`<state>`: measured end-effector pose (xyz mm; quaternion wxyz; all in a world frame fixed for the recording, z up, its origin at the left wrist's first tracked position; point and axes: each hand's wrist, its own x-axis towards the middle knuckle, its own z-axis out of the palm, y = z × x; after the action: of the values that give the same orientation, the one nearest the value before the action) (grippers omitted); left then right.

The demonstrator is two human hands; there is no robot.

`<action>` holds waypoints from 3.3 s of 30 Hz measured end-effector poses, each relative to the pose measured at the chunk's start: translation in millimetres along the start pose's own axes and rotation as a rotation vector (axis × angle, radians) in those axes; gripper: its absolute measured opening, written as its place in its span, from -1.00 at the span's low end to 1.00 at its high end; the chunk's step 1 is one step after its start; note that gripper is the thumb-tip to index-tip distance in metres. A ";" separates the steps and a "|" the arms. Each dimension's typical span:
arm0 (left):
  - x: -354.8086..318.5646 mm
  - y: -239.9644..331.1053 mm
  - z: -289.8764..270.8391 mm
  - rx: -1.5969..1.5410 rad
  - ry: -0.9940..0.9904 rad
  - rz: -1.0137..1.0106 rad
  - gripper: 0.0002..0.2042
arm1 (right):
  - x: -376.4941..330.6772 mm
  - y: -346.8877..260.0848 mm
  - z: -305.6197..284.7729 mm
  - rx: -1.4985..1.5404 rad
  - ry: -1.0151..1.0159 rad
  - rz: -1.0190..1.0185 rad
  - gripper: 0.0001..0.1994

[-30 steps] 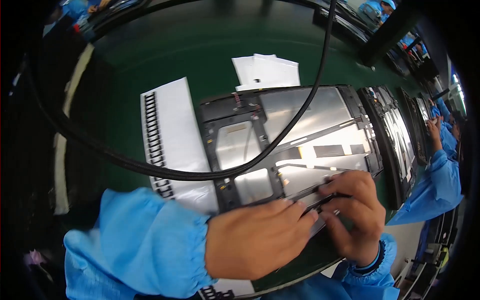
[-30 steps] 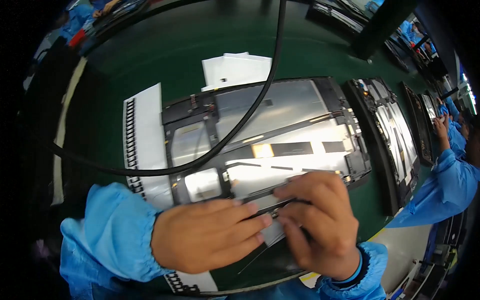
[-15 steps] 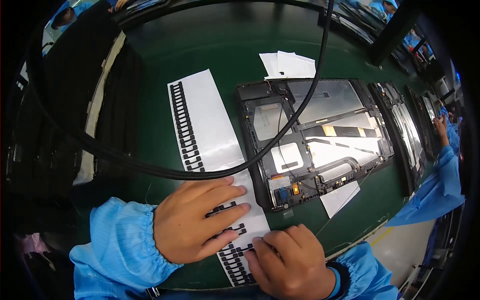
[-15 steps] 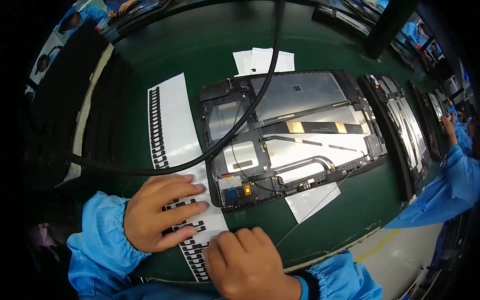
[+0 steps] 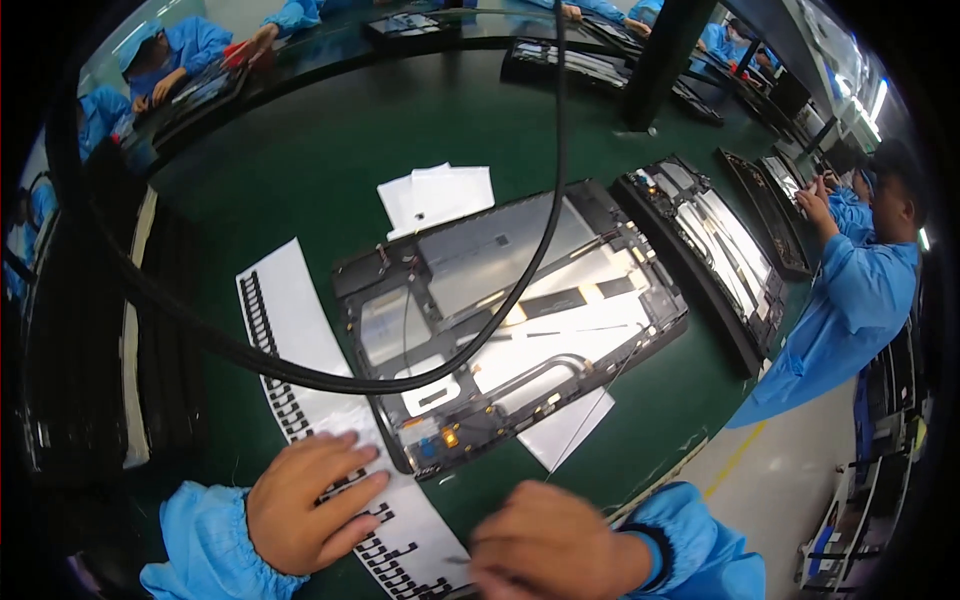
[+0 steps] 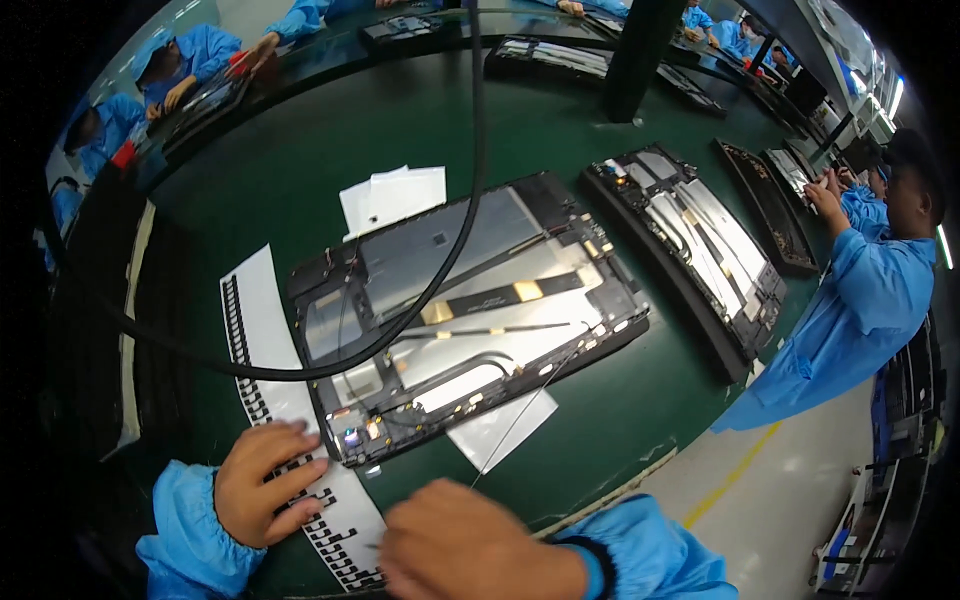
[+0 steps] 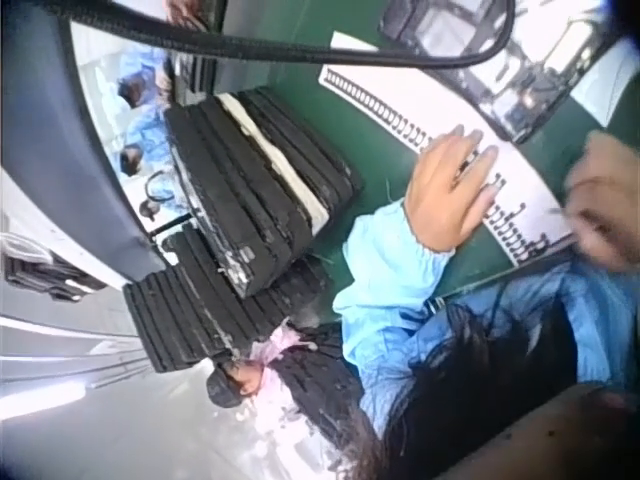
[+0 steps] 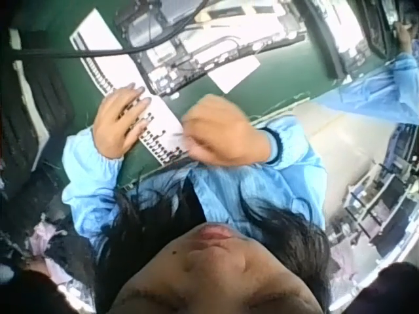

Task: The person assembles components onto electronic device housings by hand, applying adhesive strips after peeling off their protective film.

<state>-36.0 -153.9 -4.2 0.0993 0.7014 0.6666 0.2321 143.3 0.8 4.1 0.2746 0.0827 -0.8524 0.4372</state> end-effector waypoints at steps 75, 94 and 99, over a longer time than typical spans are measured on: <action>115.3 35.6 -28.6 -0.044 -0.147 0.221 -0.63 | -23.3 67.1 -135.4 -0.476 0.309 0.336 -0.71; 77.4 43.2 1.4 0.117 0.088 0.173 -0.64 | -19.6 63.6 -102.2 -0.795 0.075 0.051 -0.66; 105.5 34.1 27.0 0.141 -0.076 0.255 -0.68 | -18.5 64.4 -102.2 -0.844 0.011 0.046 -0.65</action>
<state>7.0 -48.9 8.0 0.0445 0.7939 0.5825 0.1689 174.6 118.7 -3.2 0.2791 -0.0584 -0.9569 0.0560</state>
